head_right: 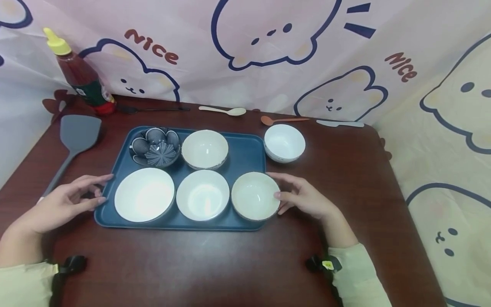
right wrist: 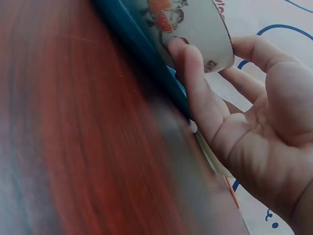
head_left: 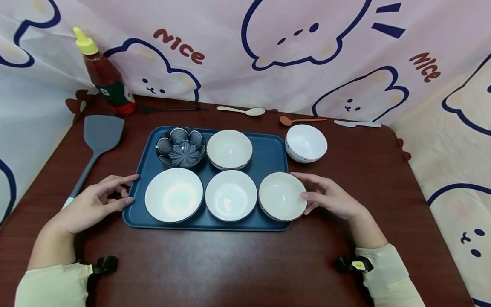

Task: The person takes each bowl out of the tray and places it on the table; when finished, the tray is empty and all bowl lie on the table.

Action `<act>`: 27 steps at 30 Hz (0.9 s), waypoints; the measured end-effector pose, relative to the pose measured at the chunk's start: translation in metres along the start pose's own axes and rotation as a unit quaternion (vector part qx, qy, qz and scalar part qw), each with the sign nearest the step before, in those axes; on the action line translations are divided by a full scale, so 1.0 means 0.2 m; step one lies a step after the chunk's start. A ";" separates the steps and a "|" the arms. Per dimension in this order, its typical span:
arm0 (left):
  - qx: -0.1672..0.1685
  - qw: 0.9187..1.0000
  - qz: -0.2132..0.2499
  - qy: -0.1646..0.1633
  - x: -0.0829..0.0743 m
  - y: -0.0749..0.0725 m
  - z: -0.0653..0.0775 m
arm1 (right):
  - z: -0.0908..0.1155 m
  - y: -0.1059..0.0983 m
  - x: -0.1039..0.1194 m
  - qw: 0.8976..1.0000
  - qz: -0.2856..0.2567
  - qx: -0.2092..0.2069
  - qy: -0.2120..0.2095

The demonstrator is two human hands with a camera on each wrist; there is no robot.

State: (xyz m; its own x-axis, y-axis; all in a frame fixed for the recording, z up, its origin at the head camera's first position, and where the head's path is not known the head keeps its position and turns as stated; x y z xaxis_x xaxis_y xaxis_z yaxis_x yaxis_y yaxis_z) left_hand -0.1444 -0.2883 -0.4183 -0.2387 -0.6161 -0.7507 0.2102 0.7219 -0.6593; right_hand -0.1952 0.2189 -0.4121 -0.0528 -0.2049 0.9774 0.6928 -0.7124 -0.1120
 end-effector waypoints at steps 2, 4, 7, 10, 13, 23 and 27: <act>-0.001 1.000 0.000 0.000 0.00 0.00 0.00 | 0.00 0.00 -0.01 1.000 -0.024 -0.004 0.008; -0.001 1.000 0.000 -0.001 0.00 0.00 0.00 | -0.01 0.00 -0.02 0.999 -0.047 -0.015 0.020; 0.001 1.000 -0.001 -0.002 0.00 0.00 0.00 | -0.01 -0.01 -0.04 0.996 -0.074 -0.033 0.038; -0.001 1.000 -0.005 -0.002 0.01 -0.01 0.00 | -0.02 0.00 -0.05 0.994 -0.085 -0.043 0.045; -0.005 1.000 -0.005 0.000 0.00 -0.01 -0.01 | -0.02 0.00 -0.04 0.993 -0.092 -0.049 0.047; -0.003 1.000 -0.001 -0.005 0.00 0.01 0.00 | 0.00 0.00 -0.01 0.991 -0.095 -0.065 0.071; -0.004 1.000 0.000 -0.006 0.00 0.01 0.00 | 0.02 -0.02 0.01 0.989 -0.094 -0.078 0.080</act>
State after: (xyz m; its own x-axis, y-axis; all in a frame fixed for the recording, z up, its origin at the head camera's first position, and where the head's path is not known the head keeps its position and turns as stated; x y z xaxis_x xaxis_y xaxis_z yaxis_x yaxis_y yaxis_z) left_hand -0.1446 -0.2868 -0.4194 -0.2279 -0.6203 -0.7505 0.2029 0.7236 -0.6597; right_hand -0.1959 0.2235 -0.4083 -0.2919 -0.1536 0.9440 0.5409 -0.8406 0.0305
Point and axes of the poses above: each hand's wrist, its own z-axis away from the middle knuckle, its own y-axis out of the palm, x = y × z, the point moved 8 cm from there along -z, towards the middle knuckle, and after that the axes turned 1 degree about x, right-handed, at the moved point
